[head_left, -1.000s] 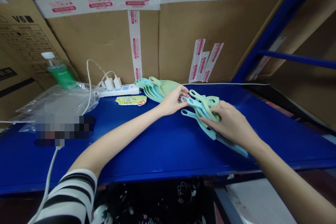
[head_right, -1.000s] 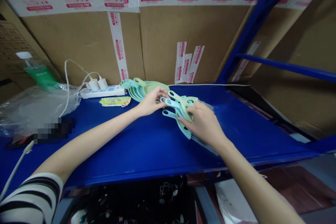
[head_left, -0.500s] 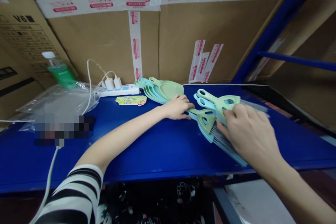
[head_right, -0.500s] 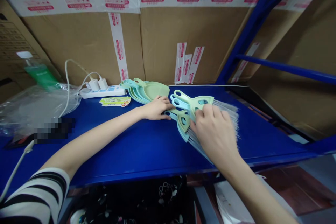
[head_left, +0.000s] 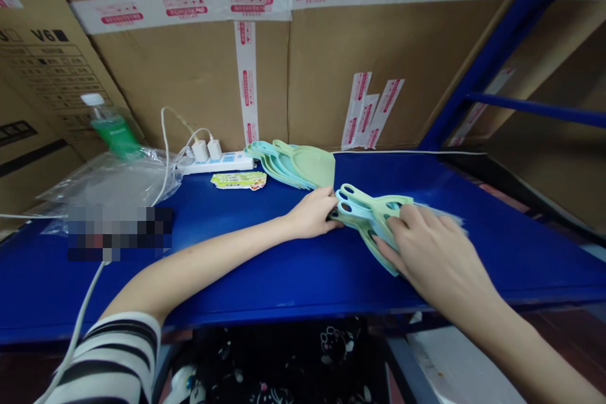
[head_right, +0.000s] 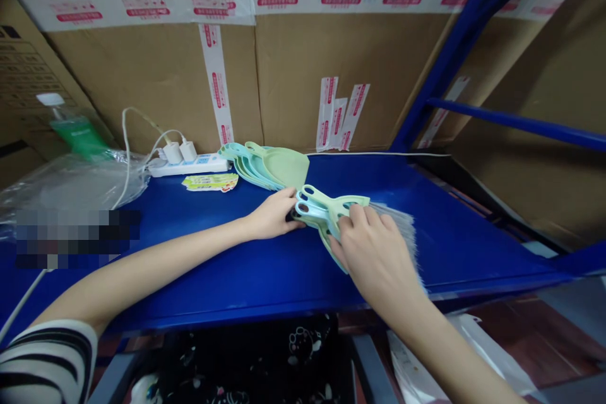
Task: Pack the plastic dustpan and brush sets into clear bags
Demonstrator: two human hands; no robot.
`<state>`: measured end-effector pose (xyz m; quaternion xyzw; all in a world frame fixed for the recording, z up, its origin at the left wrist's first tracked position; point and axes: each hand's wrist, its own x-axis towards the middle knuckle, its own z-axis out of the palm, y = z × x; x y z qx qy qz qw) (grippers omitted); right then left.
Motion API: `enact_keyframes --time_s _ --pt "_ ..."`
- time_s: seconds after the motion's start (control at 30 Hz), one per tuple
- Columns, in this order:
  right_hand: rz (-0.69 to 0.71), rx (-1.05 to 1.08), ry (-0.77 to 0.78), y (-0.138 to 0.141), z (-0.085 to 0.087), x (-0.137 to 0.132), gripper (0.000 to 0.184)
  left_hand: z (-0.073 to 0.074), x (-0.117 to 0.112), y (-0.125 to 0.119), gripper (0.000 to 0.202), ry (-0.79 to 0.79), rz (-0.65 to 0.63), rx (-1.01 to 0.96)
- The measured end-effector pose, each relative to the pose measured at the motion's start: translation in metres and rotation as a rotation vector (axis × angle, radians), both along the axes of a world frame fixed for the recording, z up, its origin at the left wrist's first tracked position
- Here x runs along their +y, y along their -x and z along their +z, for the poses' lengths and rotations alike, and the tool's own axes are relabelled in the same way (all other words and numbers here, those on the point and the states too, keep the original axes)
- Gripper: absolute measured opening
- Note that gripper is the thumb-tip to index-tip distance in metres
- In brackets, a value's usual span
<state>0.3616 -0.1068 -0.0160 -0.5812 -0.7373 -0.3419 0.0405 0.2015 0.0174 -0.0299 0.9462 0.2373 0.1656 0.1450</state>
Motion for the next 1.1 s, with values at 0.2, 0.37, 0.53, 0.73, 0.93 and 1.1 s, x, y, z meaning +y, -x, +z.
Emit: enact_keyframes --time_s 0.2,0.37,0.53,0.73,0.93,1.1 --pt "0.06 0.16 0.014 -0.007 -0.006 -0.002 0.043 -0.008 0.004 -0.001 0.022 0.205 -0.103 -0.119" --pt "0.106 0.179 0.014 -0.009 -0.007 -0.006 0.051 -0.011 0.001 0.004 0.028 0.23 -0.042 -0.124" --pt "0.168 0.17 0.006 -0.01 -0.01 0.0 0.057 -0.011 -0.006 0.015 0.028 0.193 0.051 -0.099" --pt "0.199 0.268 0.072 -0.023 -0.009 0.025 0.05 -0.011 -0.006 0.023 0.029 0.165 0.087 -0.111" --pt "0.225 0.34 0.189 -0.031 -0.003 0.042 0.043 -0.015 -0.001 0.023 0.038 0.154 0.086 -0.125" --pt "0.111 0.295 0.14 -0.029 -0.001 0.042 0.043 -0.016 -0.002 0.023 0.039 0.155 0.097 -0.12"
